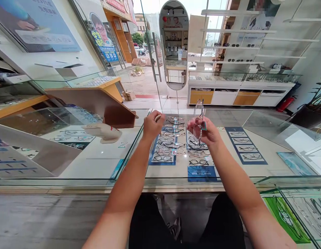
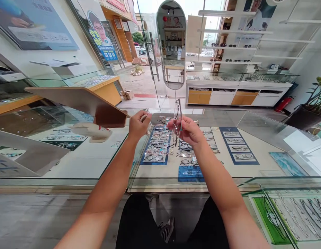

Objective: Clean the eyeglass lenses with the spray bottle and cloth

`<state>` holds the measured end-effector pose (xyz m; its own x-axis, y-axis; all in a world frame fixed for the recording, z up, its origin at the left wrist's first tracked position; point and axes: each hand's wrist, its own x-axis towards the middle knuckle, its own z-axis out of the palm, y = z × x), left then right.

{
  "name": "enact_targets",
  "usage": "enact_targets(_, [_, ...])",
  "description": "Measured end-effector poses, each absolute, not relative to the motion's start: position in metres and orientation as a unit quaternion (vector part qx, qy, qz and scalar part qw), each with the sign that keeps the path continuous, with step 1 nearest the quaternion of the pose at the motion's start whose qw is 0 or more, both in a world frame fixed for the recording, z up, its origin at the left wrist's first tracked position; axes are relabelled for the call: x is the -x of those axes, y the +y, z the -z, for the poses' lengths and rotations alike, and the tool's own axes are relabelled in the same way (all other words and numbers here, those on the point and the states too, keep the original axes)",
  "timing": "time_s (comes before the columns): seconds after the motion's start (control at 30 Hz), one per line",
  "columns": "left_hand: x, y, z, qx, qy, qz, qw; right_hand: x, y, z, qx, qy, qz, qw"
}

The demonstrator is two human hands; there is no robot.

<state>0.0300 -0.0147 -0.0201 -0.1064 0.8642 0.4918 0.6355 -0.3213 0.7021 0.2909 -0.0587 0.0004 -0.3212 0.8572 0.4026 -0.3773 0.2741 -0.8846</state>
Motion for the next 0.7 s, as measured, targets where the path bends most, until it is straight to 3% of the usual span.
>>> enact_targets(0.17, [-0.026,-0.010,0.022,-0.706,0.562,-0.418,0.108,-0.292,-0.059,0.001,0.244,-0.656,-0.496,0.514])
enact_targets(0.3, [-0.018,-0.008,0.020,-0.738,0.581,-0.321,0.123,-0.284,-0.056,0.009,0.359,-0.783,-0.237,0.450])
enact_targets(0.4, [-0.012,-0.006,0.021,-0.739,0.597,-0.282,0.131,-0.270,-0.055,0.021,0.402,-0.846,-0.096,0.335])
enact_targets(0.53, [-0.008,-0.005,0.023,-0.736,0.618,-0.241,0.138,-0.252,-0.055,0.032,0.418,-0.885,-0.044,0.202])
enact_targets(0.7, [-0.004,-0.001,0.025,-0.727,0.649,-0.135,0.180,-0.235,-0.055,0.043,0.421,-0.900,-0.018,0.107])
